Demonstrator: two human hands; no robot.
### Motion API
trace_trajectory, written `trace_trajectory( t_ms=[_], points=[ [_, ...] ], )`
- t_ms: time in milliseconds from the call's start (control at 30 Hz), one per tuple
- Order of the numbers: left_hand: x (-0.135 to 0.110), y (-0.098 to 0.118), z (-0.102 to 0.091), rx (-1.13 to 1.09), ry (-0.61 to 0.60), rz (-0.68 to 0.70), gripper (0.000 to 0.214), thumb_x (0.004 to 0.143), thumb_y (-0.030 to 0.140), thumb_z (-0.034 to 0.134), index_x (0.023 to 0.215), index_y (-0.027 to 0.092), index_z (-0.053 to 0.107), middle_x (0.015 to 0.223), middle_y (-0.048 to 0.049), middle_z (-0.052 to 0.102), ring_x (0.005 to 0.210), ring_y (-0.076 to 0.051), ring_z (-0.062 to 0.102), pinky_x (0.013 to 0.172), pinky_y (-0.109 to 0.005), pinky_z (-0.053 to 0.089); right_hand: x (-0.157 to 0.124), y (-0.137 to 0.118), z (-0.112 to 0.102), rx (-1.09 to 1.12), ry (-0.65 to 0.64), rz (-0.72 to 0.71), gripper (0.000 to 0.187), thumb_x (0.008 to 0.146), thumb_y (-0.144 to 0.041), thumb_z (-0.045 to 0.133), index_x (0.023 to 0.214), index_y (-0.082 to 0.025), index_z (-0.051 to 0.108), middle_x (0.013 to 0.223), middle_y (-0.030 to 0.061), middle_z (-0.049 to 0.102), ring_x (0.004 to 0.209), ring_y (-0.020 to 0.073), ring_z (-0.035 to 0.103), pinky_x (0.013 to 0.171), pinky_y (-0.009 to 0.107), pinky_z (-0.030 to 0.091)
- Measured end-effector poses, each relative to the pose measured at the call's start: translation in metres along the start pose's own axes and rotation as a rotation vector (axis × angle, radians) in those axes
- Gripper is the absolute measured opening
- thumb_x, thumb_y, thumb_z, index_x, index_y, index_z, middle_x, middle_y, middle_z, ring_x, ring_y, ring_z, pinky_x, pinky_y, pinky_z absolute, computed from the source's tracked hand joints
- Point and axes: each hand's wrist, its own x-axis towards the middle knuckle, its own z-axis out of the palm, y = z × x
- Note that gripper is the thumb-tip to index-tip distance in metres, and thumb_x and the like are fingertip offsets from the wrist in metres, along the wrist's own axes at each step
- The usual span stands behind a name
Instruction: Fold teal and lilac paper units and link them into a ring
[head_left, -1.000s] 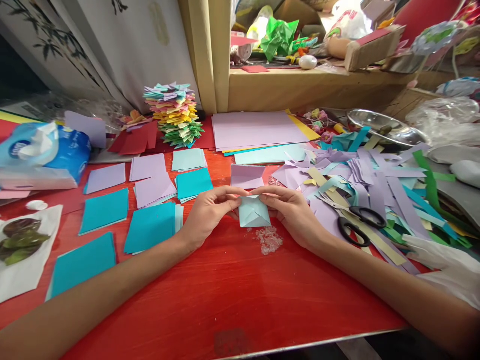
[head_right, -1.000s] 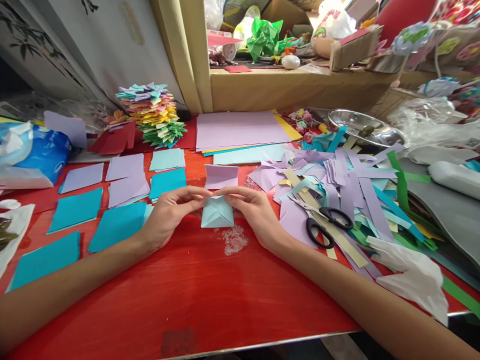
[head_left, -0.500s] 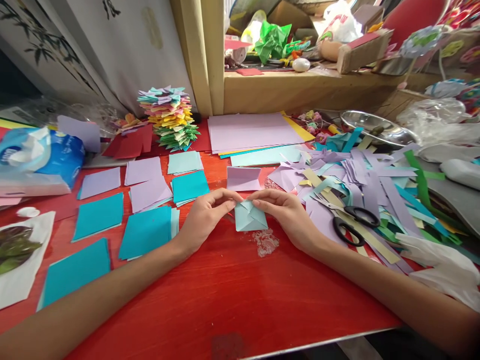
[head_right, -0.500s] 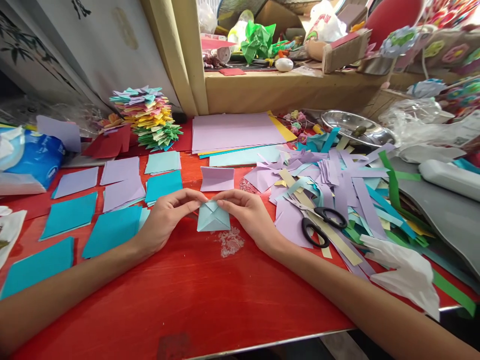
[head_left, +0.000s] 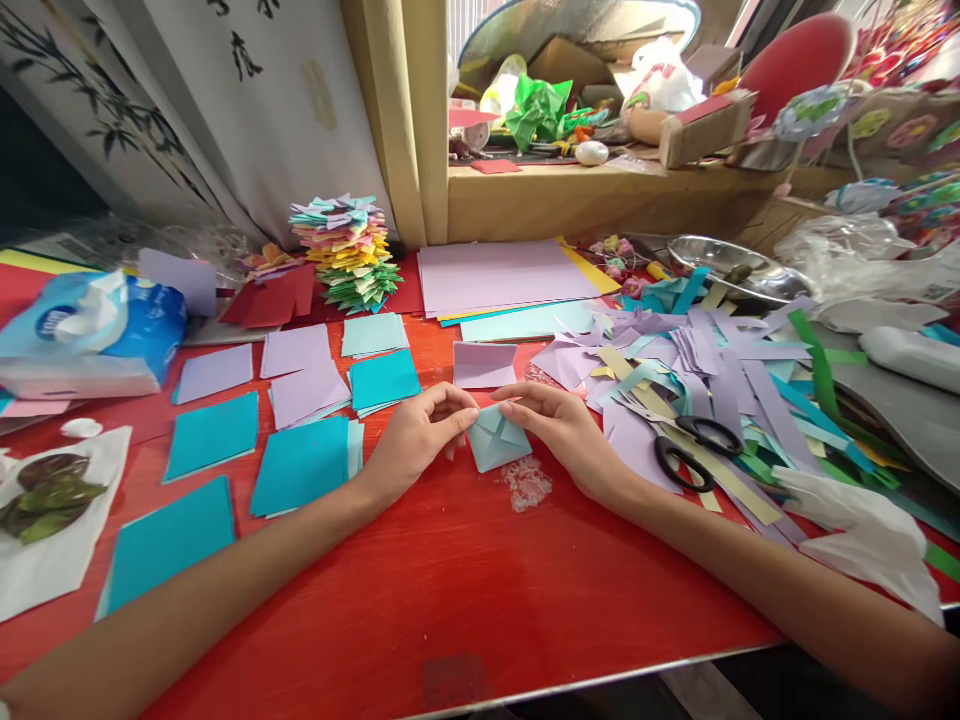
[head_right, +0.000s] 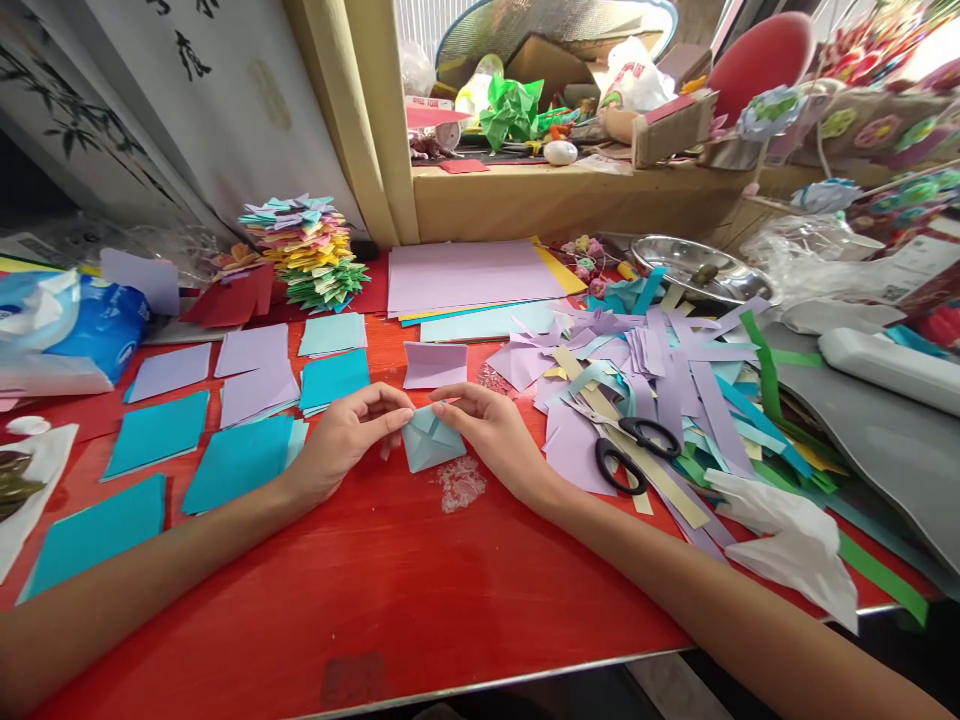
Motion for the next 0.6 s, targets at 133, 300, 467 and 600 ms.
trace_trajectory(
  t_ms=[133,300,467,600],
  points=[
    [0.0005,-0.0001,0.0008,-0.007,-0.021,0.009,0.021,0.078,0.038,0.057,0.082,0.017,0.057,0.076,0.0004,0.055,0.062,-0.010,0.048,0.053,-0.021,0.040,0.0009,0.0021,-0.0002,0.015,-0.026,-0.004,0.020,0.080,-0.033,0.057,0.087,-0.015,0.058,0.075,0.0016,0.060,0.067,0.0108,0.051,0.061,0.023,0.038],
    [0.0003,0.0006,0.0010,0.009,0.021,0.023,0.021,0.078,0.037,0.057,0.083,0.017,0.058,0.079,-0.0009,0.056,0.069,-0.011,0.049,0.056,-0.020,0.041,0.0019,0.0016,0.0002,-0.055,-0.009,0.001,0.023,0.081,-0.037,0.054,0.089,-0.016,0.060,0.077,0.0008,0.060,0.069,0.0115,0.051,0.063,0.023,0.039],
    [0.0001,-0.0003,-0.0004,0.013,0.034,0.022,0.022,0.078,0.037,0.058,0.087,0.017,0.059,0.081,-0.0010,0.058,0.072,-0.012,0.051,0.062,-0.021,0.041,0.0024,0.0010,-0.0001,-0.104,-0.012,0.001,0.024,0.081,-0.037,0.053,0.082,-0.015,0.061,0.077,0.0018,0.059,0.071,0.0124,0.050,0.066,0.024,0.039],
    [0.0010,-0.0018,-0.0001,0.044,-0.012,0.020,0.024,0.078,0.040,0.057,0.084,0.017,0.062,0.077,-0.0005,0.059,0.070,-0.013,0.050,0.063,-0.022,0.040,0.0021,0.0023,0.0003,-0.143,-0.007,-0.006,0.025,0.080,-0.039,0.053,0.081,-0.015,0.061,0.079,0.0030,0.061,0.072,0.0138,0.052,0.065,0.024,0.039]
  ],
)
